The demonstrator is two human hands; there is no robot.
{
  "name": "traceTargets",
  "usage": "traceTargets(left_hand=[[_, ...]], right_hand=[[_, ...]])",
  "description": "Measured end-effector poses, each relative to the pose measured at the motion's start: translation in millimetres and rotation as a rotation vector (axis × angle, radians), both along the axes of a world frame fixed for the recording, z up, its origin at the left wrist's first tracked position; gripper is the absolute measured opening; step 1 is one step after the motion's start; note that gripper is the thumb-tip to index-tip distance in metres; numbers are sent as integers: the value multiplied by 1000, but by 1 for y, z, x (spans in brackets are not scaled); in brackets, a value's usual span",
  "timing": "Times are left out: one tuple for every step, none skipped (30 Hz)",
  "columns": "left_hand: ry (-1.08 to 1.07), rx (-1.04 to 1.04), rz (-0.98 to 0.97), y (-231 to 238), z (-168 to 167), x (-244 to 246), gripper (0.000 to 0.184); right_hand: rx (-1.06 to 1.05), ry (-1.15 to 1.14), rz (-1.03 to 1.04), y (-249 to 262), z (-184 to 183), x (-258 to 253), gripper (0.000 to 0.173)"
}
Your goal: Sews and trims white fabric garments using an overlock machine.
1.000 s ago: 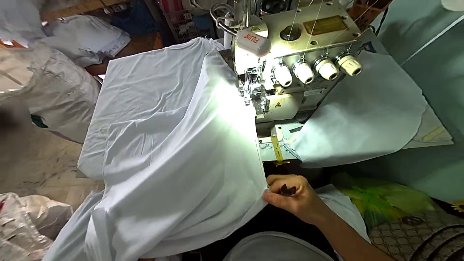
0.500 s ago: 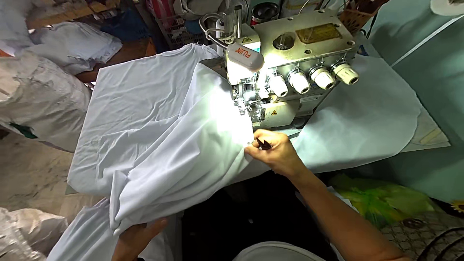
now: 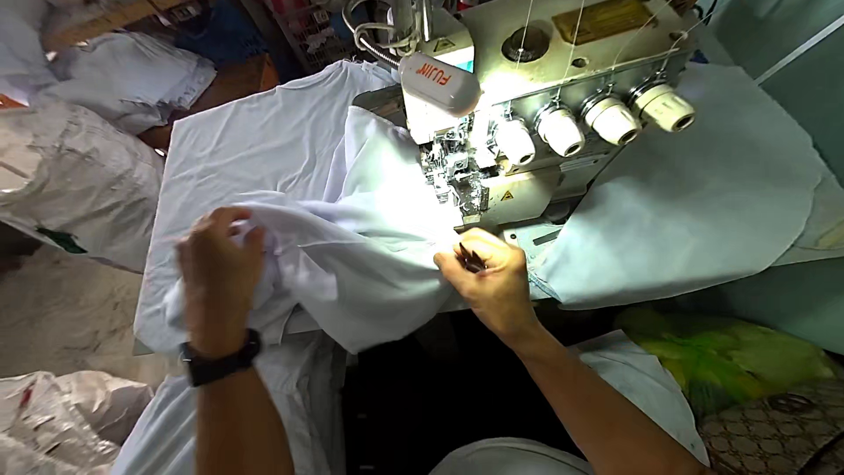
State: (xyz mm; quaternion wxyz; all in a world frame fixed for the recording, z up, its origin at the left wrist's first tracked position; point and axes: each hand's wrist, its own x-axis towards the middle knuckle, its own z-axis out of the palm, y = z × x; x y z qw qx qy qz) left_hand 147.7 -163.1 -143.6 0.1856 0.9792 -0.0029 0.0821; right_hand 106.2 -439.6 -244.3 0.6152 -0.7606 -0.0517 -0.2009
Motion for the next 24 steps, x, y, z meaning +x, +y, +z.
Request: traceTargets(left_hand=[[-31,-8,-71,-28,-6,1,32],[-96,-69,-185,-55,-14,-2,30],[-169,-171,-318,-79,-25,-4,27],[-224,-272,-426,-101,-35,-6,23],[-257,-347,-483,-117,-43,-8,20],[-282,-402,-493,-129,-50,-10,18],[-294,-441,-478,-136,-56,-12,17],[-297,-458,-449,-141,-60,-13,16],[-294,-454,-420,-145,-62,-14,16],[-282,-437,-396,-147,-63,-16,15],[-266,-414,-380,-149,-63,-16,15],[-250,-391,-371,-150,-63,-16,12],[-238,-378,-366,-151,-63,-16,10],[-222,-373,-371,-150,-63,-15,10],[-211,-380,-385,-149,-63,-13,10],[-205,-399,-405,-149,-63,-12,11],[-204,-412,-424,-148,-63,-10,12],[-201,-413,-442,-147,-63,-9,12],[-196,-402,-456,-147,-62,-8,13],[-187,-383,-466,-146,-62,-8,13],[-178,-360,-472,-146,-61,-8,13],[-172,-338,-474,-146,-60,-8,13],[-170,-322,-473,-146,-59,-9,13],[-175,-311,-471,-147,-59,-9,13]], right_hand=[[13,0,31,1,-8,-2,22],[34,26,92,-1,-15,-5,26],[54,76,172,-4,-21,-6,29],[76,131,255,-9,-24,-6,30],[95,172,313,-13,-25,-4,28],[114,183,340,-17,-25,-1,23],[140,172,346,-18,-24,2,18],[163,143,338,-20,-23,4,14],[179,92,324,-20,-22,7,11],[178,20,308,-20,-21,9,9],[159,-57,291,-19,-21,9,9],[133,-120,276,-17,-21,9,10],[116,-155,264,-15,-22,8,11],[114,-165,254,-14,-23,7,12],[125,-160,245,-13,-25,6,12],[146,-148,236,-13,-26,5,13],[172,-136,229,-12,-27,4,14],[197,-130,226,-12,-27,4,15],[215,-129,227,-12,-26,3,15],[223,-127,228,-12,-26,2,15],[224,-121,227,-13,-25,1,14],[225,-116,226,-13,-25,1,14],[226,-108,223,-14,-24,1,13],[229,-100,219,-14,-23,0,13]])
